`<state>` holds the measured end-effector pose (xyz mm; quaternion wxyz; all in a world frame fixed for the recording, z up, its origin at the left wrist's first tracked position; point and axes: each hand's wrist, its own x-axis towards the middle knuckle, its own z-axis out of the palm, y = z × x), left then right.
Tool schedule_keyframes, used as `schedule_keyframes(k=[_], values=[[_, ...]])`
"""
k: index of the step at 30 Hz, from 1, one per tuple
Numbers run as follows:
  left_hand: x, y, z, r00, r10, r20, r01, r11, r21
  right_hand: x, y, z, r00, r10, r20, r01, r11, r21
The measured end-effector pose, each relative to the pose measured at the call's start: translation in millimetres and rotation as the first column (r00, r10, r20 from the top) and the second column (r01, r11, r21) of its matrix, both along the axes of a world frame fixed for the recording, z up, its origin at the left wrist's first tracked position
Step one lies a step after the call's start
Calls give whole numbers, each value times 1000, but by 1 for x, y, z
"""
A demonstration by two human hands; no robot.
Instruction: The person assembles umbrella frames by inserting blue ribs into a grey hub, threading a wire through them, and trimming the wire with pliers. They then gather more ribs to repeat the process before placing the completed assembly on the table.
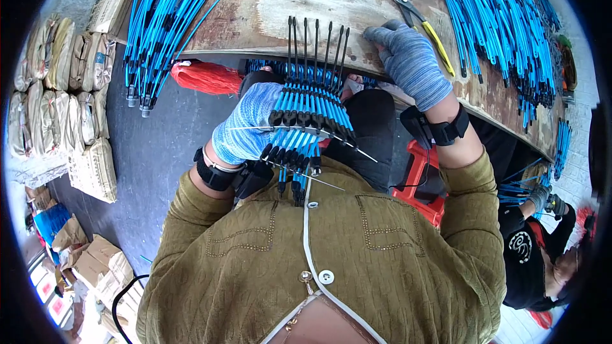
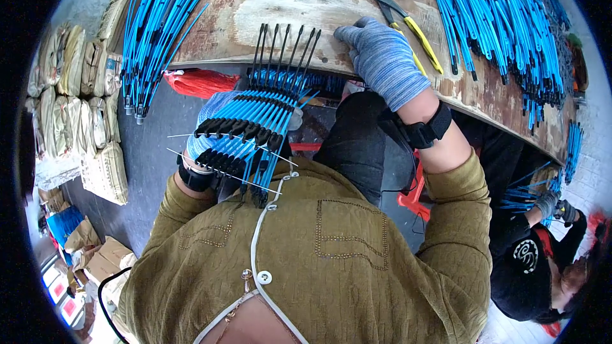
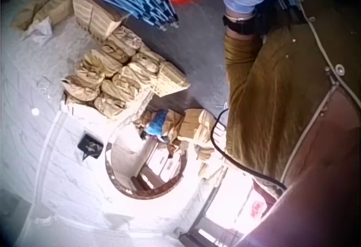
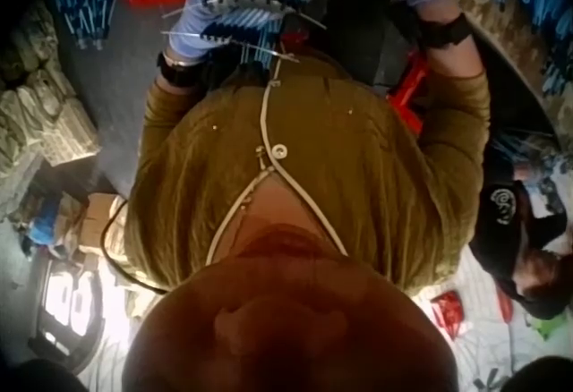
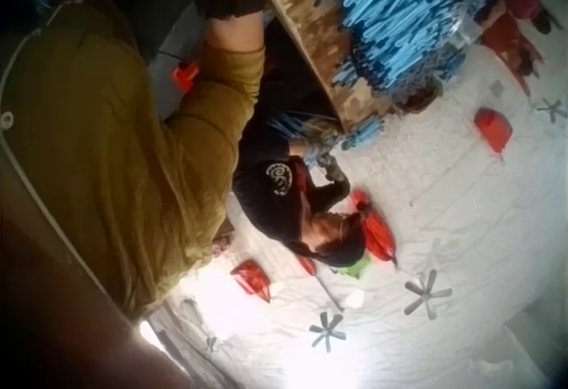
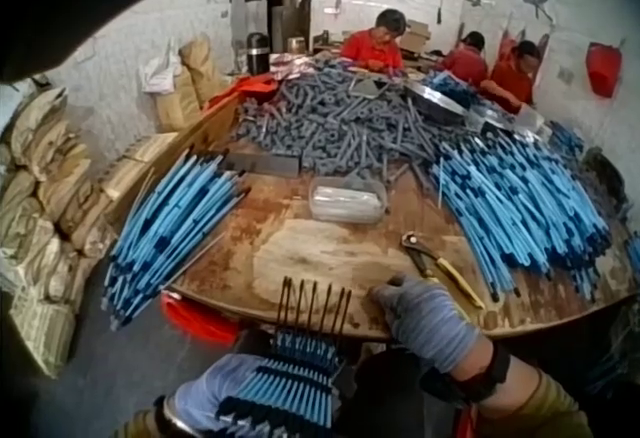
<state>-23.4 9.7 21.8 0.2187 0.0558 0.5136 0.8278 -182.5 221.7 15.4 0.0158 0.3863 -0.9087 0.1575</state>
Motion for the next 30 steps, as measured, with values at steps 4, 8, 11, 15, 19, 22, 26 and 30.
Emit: schedule_keyframes(k=[4, 8, 11, 15, 19, 22, 26, 30], values=[[-18, -6, -16, 739, -286, -610, -28, 892, -452, -10, -4, -4, 999, 46, 15, -45, 998, -49], [-15, 2, -5, 981, 70, -184, -84, 994, -70, -14, -8, 1, 996, 86, 18, -85, 995, -55], [-17, 1, -12, 936, 70, -344, -106, 991, -85, -17, -11, 0, 994, 108, 3, -108, 993, -54], [-16, -1, -19, 779, -78, -623, -257, 866, -430, -23, -14, -6, 989, 146, -11, -147, 985, -89], [-18, -6, -23, 707, -159, -689, -327, 790, -518, -31, -18, -6, 977, 211, 0, -209, 969, -135], [-19, -7, -20, 818, -72, -570, -205, 890, -406, -35, -21, -6, 972, 233, -11, -233, 966, -115], [-18, -6, -15, 975, 15, -220, -41, 993, -114, -38, -27, -7, 965, 259, -28, -261, 956, -133], [-16, -4, -15, 996, 48, -69, -48, 999, -4, -39, -31, -1, 968, 244, -53, -244, 970, 2]])
